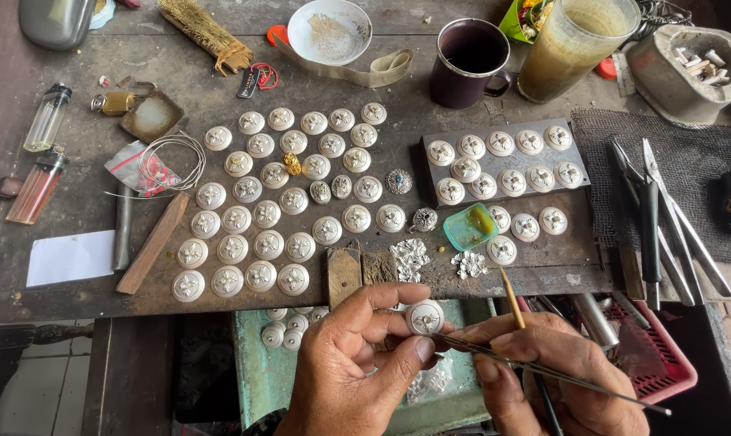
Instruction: Applying adhesive to small circular jewelry components and placing decorative silver elements using a brush and tweezers.
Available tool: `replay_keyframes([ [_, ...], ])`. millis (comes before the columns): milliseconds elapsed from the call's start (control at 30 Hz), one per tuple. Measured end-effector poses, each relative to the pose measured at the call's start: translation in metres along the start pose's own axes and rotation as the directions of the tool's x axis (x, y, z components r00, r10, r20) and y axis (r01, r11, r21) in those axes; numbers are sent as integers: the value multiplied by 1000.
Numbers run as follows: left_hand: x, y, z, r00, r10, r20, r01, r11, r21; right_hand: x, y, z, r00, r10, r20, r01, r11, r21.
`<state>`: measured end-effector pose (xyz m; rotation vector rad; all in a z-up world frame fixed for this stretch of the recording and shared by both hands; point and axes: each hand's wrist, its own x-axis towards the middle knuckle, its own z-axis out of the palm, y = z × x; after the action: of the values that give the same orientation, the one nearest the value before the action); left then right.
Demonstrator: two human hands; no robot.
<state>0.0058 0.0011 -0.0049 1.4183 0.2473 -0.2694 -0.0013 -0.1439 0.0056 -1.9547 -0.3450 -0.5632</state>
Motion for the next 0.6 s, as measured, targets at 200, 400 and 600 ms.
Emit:
replay_keyframes([
  [200,-1,-2,0,999,29,15,-28,999,-46,2,-4,0,1000,29,12,-29,999,38],
  [400,-2,2,3,996,85,26,-82,991,-106,7,-13,-2,999,24,-41,-21,997,81],
  [600,-4,-3,15,982,164,-89,-178,968,-176,25,22,-31,979,-134,-155,125,990,-63],
])
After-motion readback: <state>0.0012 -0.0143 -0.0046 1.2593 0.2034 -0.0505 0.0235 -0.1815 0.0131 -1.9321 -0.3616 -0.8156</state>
